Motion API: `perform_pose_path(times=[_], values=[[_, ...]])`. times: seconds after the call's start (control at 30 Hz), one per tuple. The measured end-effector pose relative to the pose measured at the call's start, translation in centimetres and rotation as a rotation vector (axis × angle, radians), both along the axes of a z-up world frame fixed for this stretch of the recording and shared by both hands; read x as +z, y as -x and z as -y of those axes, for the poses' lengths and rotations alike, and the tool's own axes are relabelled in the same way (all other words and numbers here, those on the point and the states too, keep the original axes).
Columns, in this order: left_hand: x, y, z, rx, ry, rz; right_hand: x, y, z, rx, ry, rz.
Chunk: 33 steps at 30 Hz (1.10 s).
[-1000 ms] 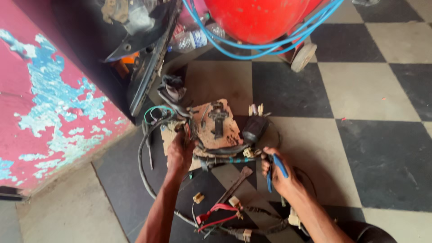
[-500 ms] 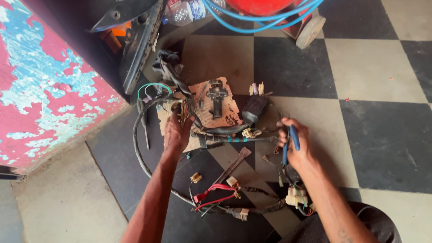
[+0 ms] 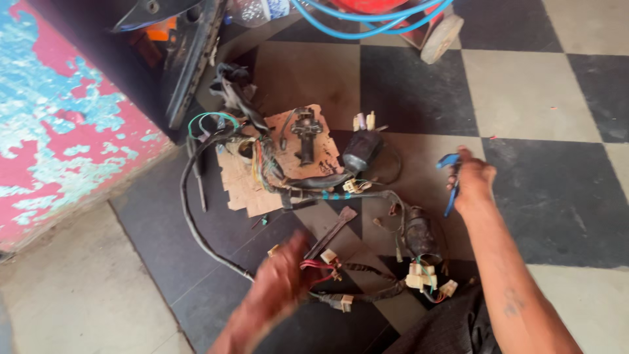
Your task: The person works on an electrical wiring harness on a tiled floor. They use pliers to cut and manipulate wires and handle various plastic connectors and terminals.
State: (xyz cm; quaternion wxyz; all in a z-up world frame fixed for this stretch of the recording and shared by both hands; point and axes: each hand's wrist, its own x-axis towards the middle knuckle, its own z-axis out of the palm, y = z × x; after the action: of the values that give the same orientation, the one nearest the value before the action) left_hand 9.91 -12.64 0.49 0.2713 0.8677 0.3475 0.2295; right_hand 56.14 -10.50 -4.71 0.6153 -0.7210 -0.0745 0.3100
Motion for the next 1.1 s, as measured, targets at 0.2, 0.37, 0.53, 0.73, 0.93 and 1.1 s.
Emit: perform_pose_path(times=[0.2,0.37,0.53,0.73,0.93,1.1], values=[[3.0,-2.6,2.6,-0.141,0.082,-0.491,-7.0,0.2,-0.7,0.255,0.533,0.756],[2.1,-3.2,2.5,-0.125,0.010,-0.581,-2.2,4.3,-0.9,0.179,0.645,1.234],[2.0,-3.2,2.1,-0.128,-0.023,-0.661,1.9,9.2,-1.6,0.744,0.156,1.223],[3.1,-2.7,1.9,-0.152,0.024,-0.770,3.5,13.1,-2.0,0.941,0.315,1.096],[2.9,-1.9,1.0,-0.078,-0.032,-0.716,1.4,5.9,-2.9,0.344,-0.110,0.668],[2.8,-1.4,-0.1,-0.080,0.006,-0.816,0.2,3.9,-1.5,0.211,0.189,0.993]])
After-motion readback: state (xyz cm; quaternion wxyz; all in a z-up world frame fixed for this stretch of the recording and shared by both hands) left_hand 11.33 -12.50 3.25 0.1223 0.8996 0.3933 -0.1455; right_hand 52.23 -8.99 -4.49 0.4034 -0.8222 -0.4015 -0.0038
